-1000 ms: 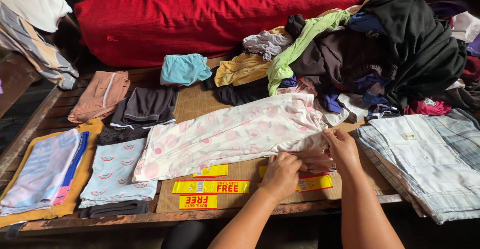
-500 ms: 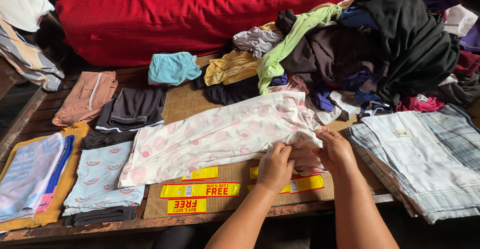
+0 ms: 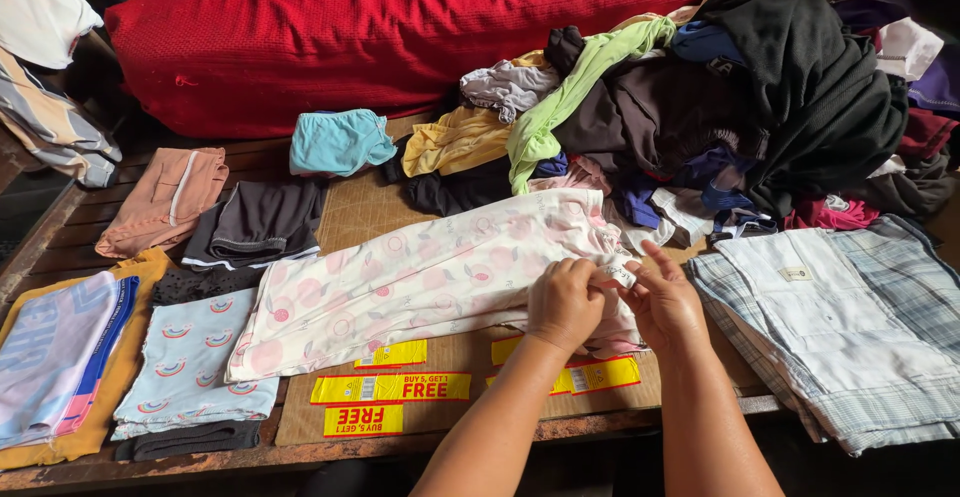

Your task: The person folds several pieces of clothing on a wooden table, including a white patterned garment, a light green shirt, and a dark brown shirt. Each item is smoothed and folded into a neat stack.

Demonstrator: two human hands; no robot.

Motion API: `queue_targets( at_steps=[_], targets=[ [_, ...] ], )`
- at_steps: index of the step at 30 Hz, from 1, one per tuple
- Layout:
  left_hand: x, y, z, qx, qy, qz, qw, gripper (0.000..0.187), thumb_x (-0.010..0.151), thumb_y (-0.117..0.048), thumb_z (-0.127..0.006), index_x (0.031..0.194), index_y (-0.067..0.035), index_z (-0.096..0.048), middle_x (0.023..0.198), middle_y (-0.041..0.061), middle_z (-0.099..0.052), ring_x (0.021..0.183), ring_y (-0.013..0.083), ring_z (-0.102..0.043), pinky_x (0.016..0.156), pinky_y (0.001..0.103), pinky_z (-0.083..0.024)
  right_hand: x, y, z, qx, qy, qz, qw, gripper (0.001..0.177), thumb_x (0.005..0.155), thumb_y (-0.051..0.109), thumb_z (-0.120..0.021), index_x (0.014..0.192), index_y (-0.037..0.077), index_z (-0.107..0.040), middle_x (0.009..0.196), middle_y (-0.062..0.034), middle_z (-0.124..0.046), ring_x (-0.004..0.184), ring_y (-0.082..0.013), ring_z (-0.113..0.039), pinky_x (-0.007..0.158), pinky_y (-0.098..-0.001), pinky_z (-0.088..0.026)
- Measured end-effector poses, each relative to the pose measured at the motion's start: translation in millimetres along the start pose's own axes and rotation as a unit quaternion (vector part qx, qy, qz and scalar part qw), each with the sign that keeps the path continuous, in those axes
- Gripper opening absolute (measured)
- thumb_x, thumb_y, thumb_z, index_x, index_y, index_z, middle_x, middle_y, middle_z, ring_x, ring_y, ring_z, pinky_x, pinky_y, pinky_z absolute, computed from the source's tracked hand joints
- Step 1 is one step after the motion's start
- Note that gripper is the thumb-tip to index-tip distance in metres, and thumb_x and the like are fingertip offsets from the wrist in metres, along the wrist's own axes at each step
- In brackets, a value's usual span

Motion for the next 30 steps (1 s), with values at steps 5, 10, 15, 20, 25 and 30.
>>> queue_targets(
  at_steps=[5,10,15,20,25,30],
  targets=[
    [15.7,34.5,-3.0,-0.074,0.142,0.116,0.980,0.021,0.082,-0.017,-0.063,0.096,-0.009,-0.077,0.087,0.017,-0.075,0.083,0.0375,-0.072,0.077,0.045,-0.057,5.3,-4.2,3.6,-0.024,-0.010,0.040,0.999,0.054,0.091,0.002,-0.069,0.142,0.007,-0.055,0.107,-0.0043,-0.065,0.073,-0.0074,-0.059,0.073,-0.0304,-0.061],
    [29.8,38.5,1.9,-0.228,0.218,0.160,0.935,0.028,0.092,-0.034,-0.063,0.103,-0.011,-0.074,0.089,0.013,-0.077,0.084,0.0292,-0.077,0.078,0.041,-0.060,5.2,-7.7,2.5,-0.051,-0.017,0.044,0.998,0.033,0.094,0.004,-0.066,0.128,0.002,-0.065,0.111,-0.0043,-0.069,0.081,-0.0098,-0.064,0.075,-0.0295,-0.057],
    [23.9,22.4,18.3,-0.020,0.176,0.005,0.984,0.036,0.074,-0.031,-0.080,0.098,-0.007,-0.069,0.090,0.016,-0.073,0.085,0.0356,-0.072,0.078,0.046,-0.056,7.1,-6.6,2.8,-0.001,0.004,0.015,1.000,0.028,0.097,0.005,-0.062,0.123,-0.003,-0.067,0.112,-0.0093,-0.071,0.087,-0.0150,-0.068,0.080,-0.0318,-0.057],
    [8.9,18.6,34.7,0.014,0.049,-0.078,0.996,0.029,0.075,-0.004,-0.066,0.103,-0.008,-0.060,0.097,0.015,-0.068,0.092,0.0378,-0.069,0.082,0.047,-0.057,5.8,4.0,9.9,0.056,0.025,0.050,0.997,0.032,0.093,-0.002,-0.063,0.125,-0.009,-0.065,0.115,-0.0133,-0.072,0.091,-0.0169,-0.070,0.089,-0.0292,-0.057],
    [0.2,31.7,56.3,-0.054,0.045,0.009,0.997,0.026,0.078,0.000,-0.061,0.102,-0.006,-0.067,0.100,0.017,-0.073,0.088,0.0392,-0.071,0.079,0.045,-0.058,2.9,8.4,2.8,0.000,0.040,0.079,0.996,0.041,0.087,-0.008,-0.067,0.129,-0.006,-0.066,0.108,-0.0130,-0.071,0.094,-0.0156,-0.070,0.092,-0.0271,-0.056],
    [-7.0,52.8,65.0,-0.162,0.057,0.069,0.983,0.021,0.088,-0.012,-0.072,0.107,-0.005,-0.078,0.095,0.015,-0.077,0.083,0.0272,-0.075,0.077,0.036,-0.059,-5.0,7.8,-6.2,-0.042,0.009,0.126,0.991,0.024,0.092,0.001,-0.072,0.114,-0.005,-0.066,0.102,-0.0105,-0.072,0.088,-0.0154,-0.071,0.086,-0.0283,-0.059]
  ],
)
Point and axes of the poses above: each hand's wrist, its own x-axis towards the middle knuckle, its own z-axis out of the back of the hand, y = z × x, the point moved 2 cm from there along x, towards the middle knuckle
